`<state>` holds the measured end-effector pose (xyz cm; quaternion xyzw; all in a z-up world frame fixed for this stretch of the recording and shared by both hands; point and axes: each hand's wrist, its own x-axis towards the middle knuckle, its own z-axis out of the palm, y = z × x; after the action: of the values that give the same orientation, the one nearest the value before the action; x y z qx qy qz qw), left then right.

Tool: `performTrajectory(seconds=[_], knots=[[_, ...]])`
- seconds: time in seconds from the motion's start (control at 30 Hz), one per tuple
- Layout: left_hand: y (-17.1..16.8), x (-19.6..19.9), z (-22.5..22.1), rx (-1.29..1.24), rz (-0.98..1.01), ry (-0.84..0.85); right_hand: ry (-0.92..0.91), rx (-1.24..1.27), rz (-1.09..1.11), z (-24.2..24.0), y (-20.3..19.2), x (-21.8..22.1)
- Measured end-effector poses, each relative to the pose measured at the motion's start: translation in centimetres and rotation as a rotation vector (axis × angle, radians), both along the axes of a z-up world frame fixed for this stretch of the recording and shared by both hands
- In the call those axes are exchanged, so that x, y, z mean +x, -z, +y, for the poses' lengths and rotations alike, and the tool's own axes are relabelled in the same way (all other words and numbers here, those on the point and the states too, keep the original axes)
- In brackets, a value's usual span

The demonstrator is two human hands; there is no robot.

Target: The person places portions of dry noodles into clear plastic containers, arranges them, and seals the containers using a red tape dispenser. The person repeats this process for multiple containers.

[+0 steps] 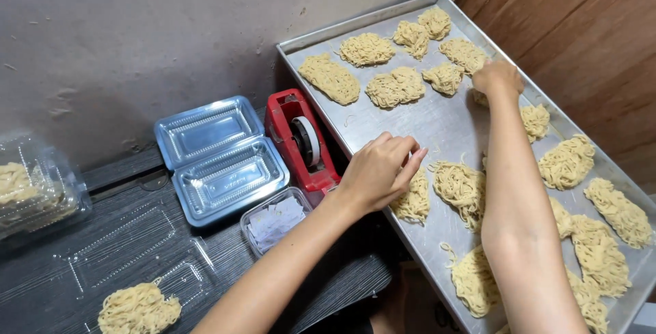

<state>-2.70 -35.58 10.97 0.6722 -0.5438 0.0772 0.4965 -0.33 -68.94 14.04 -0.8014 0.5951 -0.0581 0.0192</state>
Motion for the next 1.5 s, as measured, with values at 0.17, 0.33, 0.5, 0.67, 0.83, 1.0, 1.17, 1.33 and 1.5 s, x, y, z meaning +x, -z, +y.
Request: performTrajectory(seconds=[0.17, 0.33, 0.5, 0.67, 0.83, 1.0, 1.17, 1.33, 1.5], knots=[[0.8, -0.2, 0.1, 0.044, -0.033, 0.047, -0.019, 0.250, -0.094, 3.1, -3.7, -2.2], [1.5, -0.7, 0.0, 0.062, -0.029, 0.047, -0.010, 0.308, -0.104, 4.4, -5.4, -3.5], [2.2, -1.2, -0.6, -0.082, -0.066, -0.014, -0.026, 0.275, -0.165, 3.3, -4.5, -4.3], [2.3, -1.3, -0.5, -0.152, -0.034, -0.001, -0.068, 0.084, -0.151, 1.2, -3.2, -4.0], [2.0, -1.4, 0.0, -0.195, -0.050, -0.028, -0.169, -0.151, -0.023, 0.0, -0.6, -3.3], [1.3, -1.5, 1.9, -0.273, -0.050, -0.054, -0.325, -0.261, -0.102, 3.6, -1.6, -3.8], [0.2, -1.2, 5.3, -0.353, 0.133, -0.034, -0.658, 0.175, -0.368, 12.1, -6.9, -3.3], [-0.8, -0.7, 10.4, -0.327, 0.513, -0.032, -1.026, 0.338, -0.317, 25.1, -9.3, -3.1], [-1.4, 0.0, 17.3, -0.475, 0.831, -0.036, -1.302, 0.461, -0.176, 37.6, -8.6, -1.0]])
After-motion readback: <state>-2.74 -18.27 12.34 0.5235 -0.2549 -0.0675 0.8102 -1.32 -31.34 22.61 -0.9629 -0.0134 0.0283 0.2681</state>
